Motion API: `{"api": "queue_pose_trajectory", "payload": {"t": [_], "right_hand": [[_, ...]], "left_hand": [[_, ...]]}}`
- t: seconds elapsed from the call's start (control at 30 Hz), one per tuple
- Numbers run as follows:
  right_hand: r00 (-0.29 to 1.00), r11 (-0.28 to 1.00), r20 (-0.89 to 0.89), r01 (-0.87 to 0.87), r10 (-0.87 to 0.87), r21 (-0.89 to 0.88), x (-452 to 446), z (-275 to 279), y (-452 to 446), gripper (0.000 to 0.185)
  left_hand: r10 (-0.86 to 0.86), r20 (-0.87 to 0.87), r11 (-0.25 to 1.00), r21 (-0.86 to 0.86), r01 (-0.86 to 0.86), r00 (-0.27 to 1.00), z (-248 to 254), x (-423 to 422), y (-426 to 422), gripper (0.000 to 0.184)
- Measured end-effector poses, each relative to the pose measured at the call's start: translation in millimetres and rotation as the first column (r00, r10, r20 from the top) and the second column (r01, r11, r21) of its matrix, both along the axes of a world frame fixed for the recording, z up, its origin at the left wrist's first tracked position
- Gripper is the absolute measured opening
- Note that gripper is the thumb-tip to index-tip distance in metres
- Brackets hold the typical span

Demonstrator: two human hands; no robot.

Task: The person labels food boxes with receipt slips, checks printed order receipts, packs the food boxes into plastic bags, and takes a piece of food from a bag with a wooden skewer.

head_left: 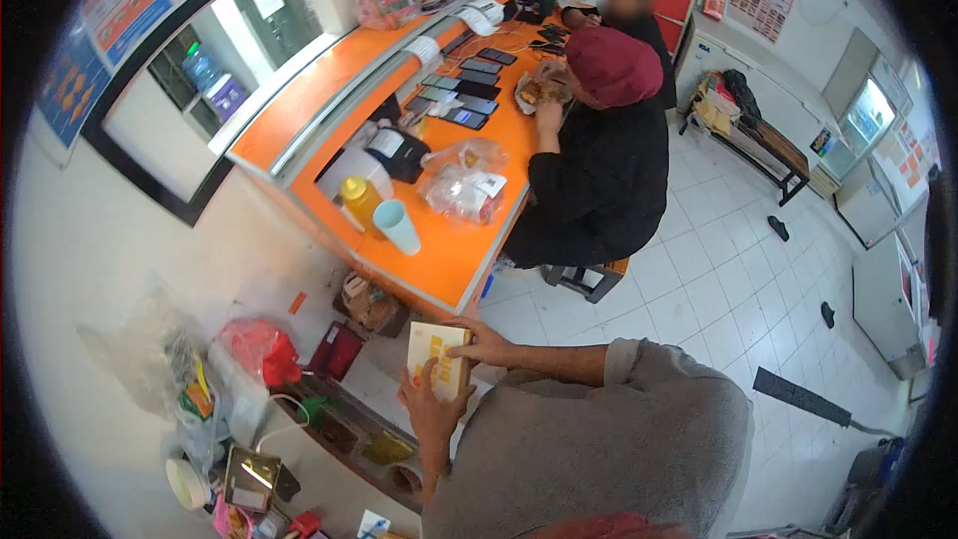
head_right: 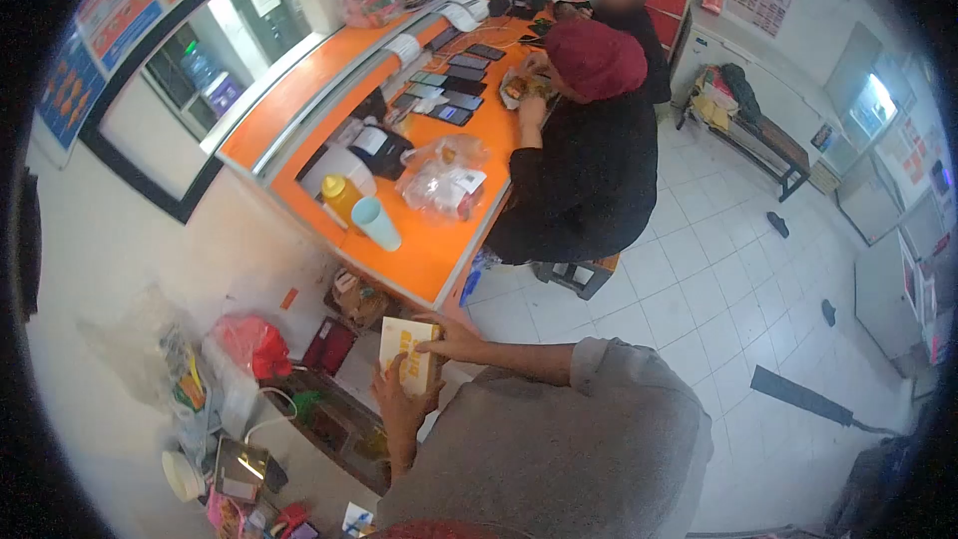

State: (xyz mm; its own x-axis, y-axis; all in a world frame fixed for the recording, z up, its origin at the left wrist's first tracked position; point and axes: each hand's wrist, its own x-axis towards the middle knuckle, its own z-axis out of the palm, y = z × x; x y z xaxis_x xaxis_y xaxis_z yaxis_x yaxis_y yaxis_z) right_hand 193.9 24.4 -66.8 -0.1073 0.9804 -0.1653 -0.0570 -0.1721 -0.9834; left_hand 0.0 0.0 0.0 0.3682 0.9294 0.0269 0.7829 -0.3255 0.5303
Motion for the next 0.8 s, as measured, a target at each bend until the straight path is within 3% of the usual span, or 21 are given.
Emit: {"api": "queue_pose_trajectory", "payload": {"t": [0.07, 0.1, 0.17, 0.27, 0.37, 0.4, 0.47, 0.57, 0.8], "right_hand": [[0.995, 0.994, 0.013, 0.100, -0.101, 0.051, -5, -12, 2, 0.065], [0.992, 0.994, 0.055, 0.110, -0.110, -0.002, 76, -10, 14, 0.065], [0.992, 0.986, 0.000, 0.126, -0.127, -0.111, 91, -1, 20, 0.064], [0.982, 0.976, -0.011, 0.186, -0.189, -0.115, 103, 8, 18, 0.065], [0.975, 0.956, -0.033, 0.206, -0.218, -0.210, 114, 13, 16, 0.064], [0.964, 0.966, -0.139, 0.206, -0.227, -0.155, 114, 7, 16, 0.064], [0.960, 0.954, -0.102, 0.242, -0.262, -0.178, 116, 3, 14, 0.066], [0.950, 0.944, -0.084, 0.284, -0.301, -0.168, 123, -10, 16, 0.068], [0.938, 0.932, -0.131, 0.289, -0.321, -0.219, 133, 5, 23, 0.067]], "left_hand": [[-0.069, -0.051, 0.998, 0.010, 0.070, 0.996, -2, -3, 11, 0.077], [-0.062, 0.020, 0.998, -0.005, 0.062, 0.998, -13, 75, 26, 0.076], [-0.040, 0.023, 0.999, -0.034, 0.041, 0.999, -2, 92, 36, 0.076], [-0.152, 0.035, 0.986, 0.077, 0.149, 0.988, -14, 101, 51, 0.073], [-0.175, 0.022, 0.984, 0.037, 0.174, 0.984, -11, 113, 59, 0.071], [-0.173, 0.007, 0.985, 0.001, 0.173, 0.985, -10, 112, 58, 0.071], [-0.177, -0.002, 0.983, -0.049, 0.176, 0.984, -9, 121, 65, 0.071], [-0.256, -0.015, 0.967, -0.002, 0.256, 0.966, -7, 126, 74, 0.071], [-0.259, 0.047, 0.966, 0.015, 0.258, 0.965, 0, 139, 84, 0.067]]}}
